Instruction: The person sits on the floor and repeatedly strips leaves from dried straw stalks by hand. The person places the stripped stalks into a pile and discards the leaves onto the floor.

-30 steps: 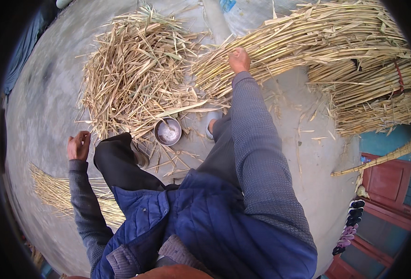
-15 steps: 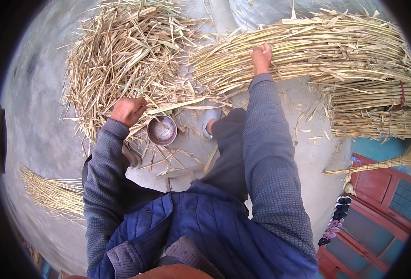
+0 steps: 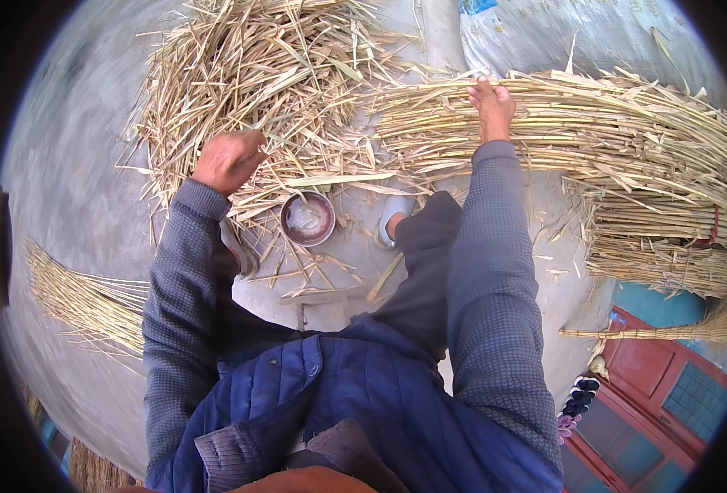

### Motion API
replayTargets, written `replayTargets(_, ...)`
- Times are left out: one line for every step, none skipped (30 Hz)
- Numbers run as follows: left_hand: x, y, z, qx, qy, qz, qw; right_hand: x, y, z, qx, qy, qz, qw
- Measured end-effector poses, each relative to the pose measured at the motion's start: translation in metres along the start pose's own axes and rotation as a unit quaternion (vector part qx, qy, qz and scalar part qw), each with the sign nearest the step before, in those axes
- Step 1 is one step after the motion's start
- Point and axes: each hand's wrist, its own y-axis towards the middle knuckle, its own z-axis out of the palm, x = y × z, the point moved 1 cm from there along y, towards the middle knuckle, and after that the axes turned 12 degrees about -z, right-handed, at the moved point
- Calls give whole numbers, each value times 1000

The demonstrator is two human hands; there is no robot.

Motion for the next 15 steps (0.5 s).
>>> replayTargets(3, 1, -5, -19, -11, -4, 1000, 12, -9, 13, 16, -5, -9, 1000)
replayTargets(6, 3, -9, -33, -22, -11, 999, 26, -19, 26, 46, -2, -28, 999)
replayTargets(7, 3, -14, -65, -29, -13, 997, 39, -30, 40, 69, -3, -41, 997)
replayTargets(8, 6, -18, -80, -13, -16, 997, 53, -43, 54, 98, 2, -57, 994)
replayTargets(8, 5, -23, -113, -2, -20, 993, 65, -56, 68, 117, 15, -73, 990)
replayTargets(8, 6, -26, -137, 6, -29, 990, 78, -70, 80, 137, 27, -84, 987)
replayTargets(9, 5, -30, -164, 8, -26, 986, 90, -82, 90, 156, 39, -95, 982)
replayTargets(10, 4, -33, -177, 7, -36, 983, 101, -95, 100, 185, 62, -117, 974)
replayTargets(11, 4, -36, -171, -10, -43, 984, 110, -107, 110, 201, 62, -142, 967)
replayTargets(13, 2, -39, -163, -29, -47, 985, 119, -115, 118, 198, 59, -137, 969)
replayTargets(15, 2, -41, -143, -60, -43, 987, 127, -122, 124, 202, 64, -144, 967)
replayTargets(18, 2, -43, -123, -92, -38, 987, 134, -127, 129, 203, 66, -149, 965)
replayTargets(21, 2, -45, -112, -143, -48, 982, 140, -130, 132, 206, 64, -157, 964)
replayTargets(25, 3, -47, -100, -194, -57, 974, 145, -133, 134, 212, 75, -160, 961)
replayTargets(28, 5, -48, -88, -245, -64, 963, 150, -134, 135, 214, 81, -160, 960)
